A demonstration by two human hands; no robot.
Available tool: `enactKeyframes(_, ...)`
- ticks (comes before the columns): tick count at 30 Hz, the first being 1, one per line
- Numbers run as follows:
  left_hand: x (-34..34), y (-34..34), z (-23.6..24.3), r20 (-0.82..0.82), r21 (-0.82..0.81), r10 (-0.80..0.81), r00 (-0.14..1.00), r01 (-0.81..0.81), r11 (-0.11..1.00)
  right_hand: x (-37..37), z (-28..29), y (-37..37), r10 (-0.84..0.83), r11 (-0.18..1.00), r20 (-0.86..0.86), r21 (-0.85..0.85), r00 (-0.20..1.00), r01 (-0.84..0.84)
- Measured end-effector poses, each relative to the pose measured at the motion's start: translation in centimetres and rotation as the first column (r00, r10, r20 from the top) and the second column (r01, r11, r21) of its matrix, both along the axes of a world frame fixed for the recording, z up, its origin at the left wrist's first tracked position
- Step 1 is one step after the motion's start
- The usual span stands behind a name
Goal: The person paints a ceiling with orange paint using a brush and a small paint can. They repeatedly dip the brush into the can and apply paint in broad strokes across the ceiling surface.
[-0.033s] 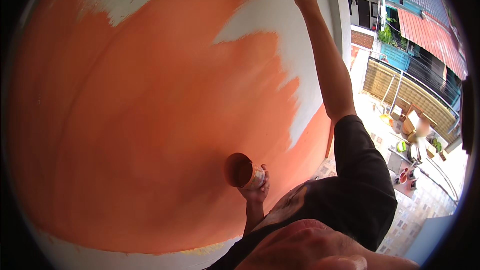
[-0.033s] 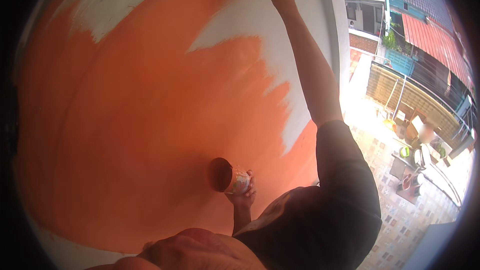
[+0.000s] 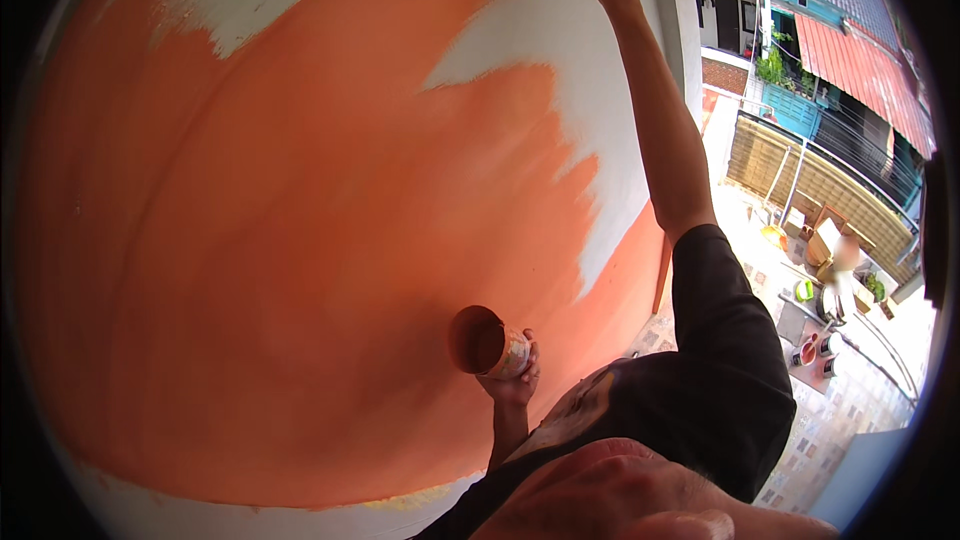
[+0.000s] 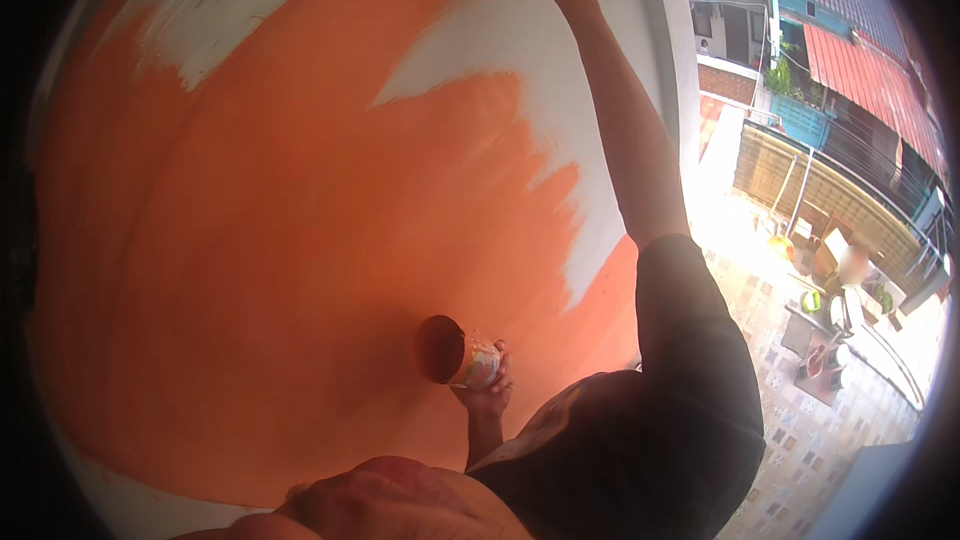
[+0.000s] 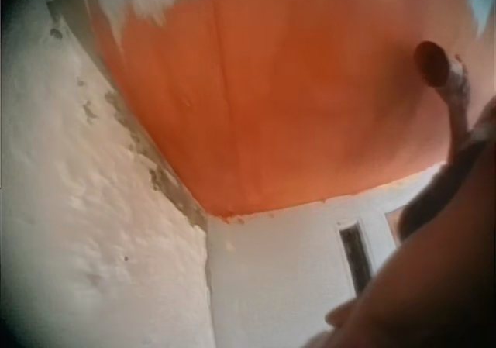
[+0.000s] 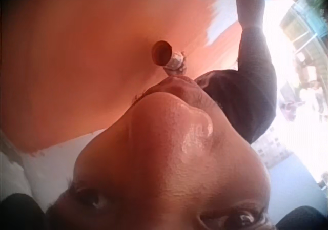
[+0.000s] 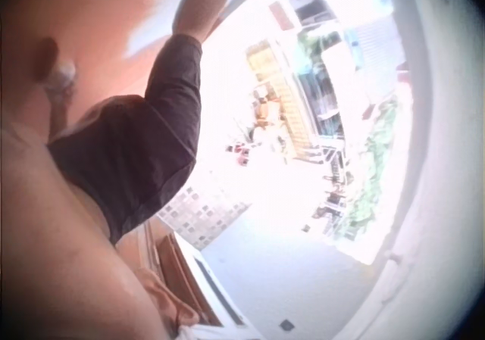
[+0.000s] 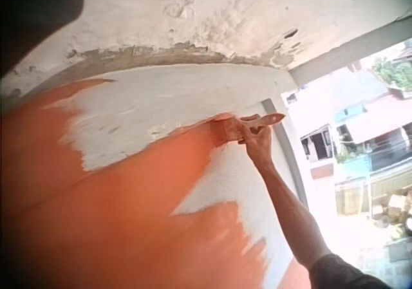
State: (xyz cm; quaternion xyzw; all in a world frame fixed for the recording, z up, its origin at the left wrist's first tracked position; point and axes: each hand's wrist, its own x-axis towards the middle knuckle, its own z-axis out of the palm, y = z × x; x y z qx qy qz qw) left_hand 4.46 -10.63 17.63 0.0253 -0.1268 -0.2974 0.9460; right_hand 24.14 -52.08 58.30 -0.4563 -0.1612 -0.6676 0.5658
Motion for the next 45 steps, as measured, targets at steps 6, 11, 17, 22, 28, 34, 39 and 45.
enactKeyframes(6, 0.7, -0.3, -0.4, 0.004, 0.027, 0.013, 1.0, -0.014, 1.0, 0.3, 0.5, -4.8, -0.43, 0.866, -0.234, 0.165, 0.872, 0.472)
enactKeyframes(11, 1.7, -1.5, -1.3, 0.027, 0.054, -0.013, 1.0, 0.012, 0.998, -0.3, -0.5, 1.5, -0.585, 0.788, 0.033, -0.214, 0.81, 0.578)
enactKeyframes(17, 1.8, -1.6, -0.9, -0.027, 0.096, -0.017, 1.0, 0.019, 0.995, -3.8, -0.6, 12.0, -0.402, 0.791, 0.42, -0.288, 0.814, 0.539)
enactKeyframes(22, 2.4, -2.6, -0.4, -0.032, 0.122, -0.055, 0.998, 0.059, 0.991, -5.8, -1.3, 15.1, 0.056, 0.804, 0.419, -0.557, 0.906, 0.208)
enactKeyframes(28, 2.2, -2.3, 0.3, -0.029, 0.156, -0.034, 0.999, 0.038, 0.987, -0.5, -0.2, 6.5, 0.287, 0.941, 0.159, -0.228, 0.945, -0.248)
enactKeyframes(34, 2.0, -2.4, 0.0, -0.095, 0.176, 0.002, 0.995, 0.015, 0.984, 3.8, -0.9, -4.0, -0.097, 0.979, 0.011, 0.179, 0.995, 0.093)
enactKeyframes(39, 1.5, -2.7, 0.0, -0.092, 0.178, 0.036, 0.995, -0.019, 0.984, 3.5, 0.7, -4.5, -0.541, 0.826, 0.008, 0.194, 0.841, 0.529)
enactKeyframes(45, 1.6, -2.6, -0.4, -0.07, 0.181, 0.011, 0.997, 0.002, 0.983, -0.8, -1.4, 3.4, -0.266, 0.934, 0.175, -0.197, 0.948, 0.298)
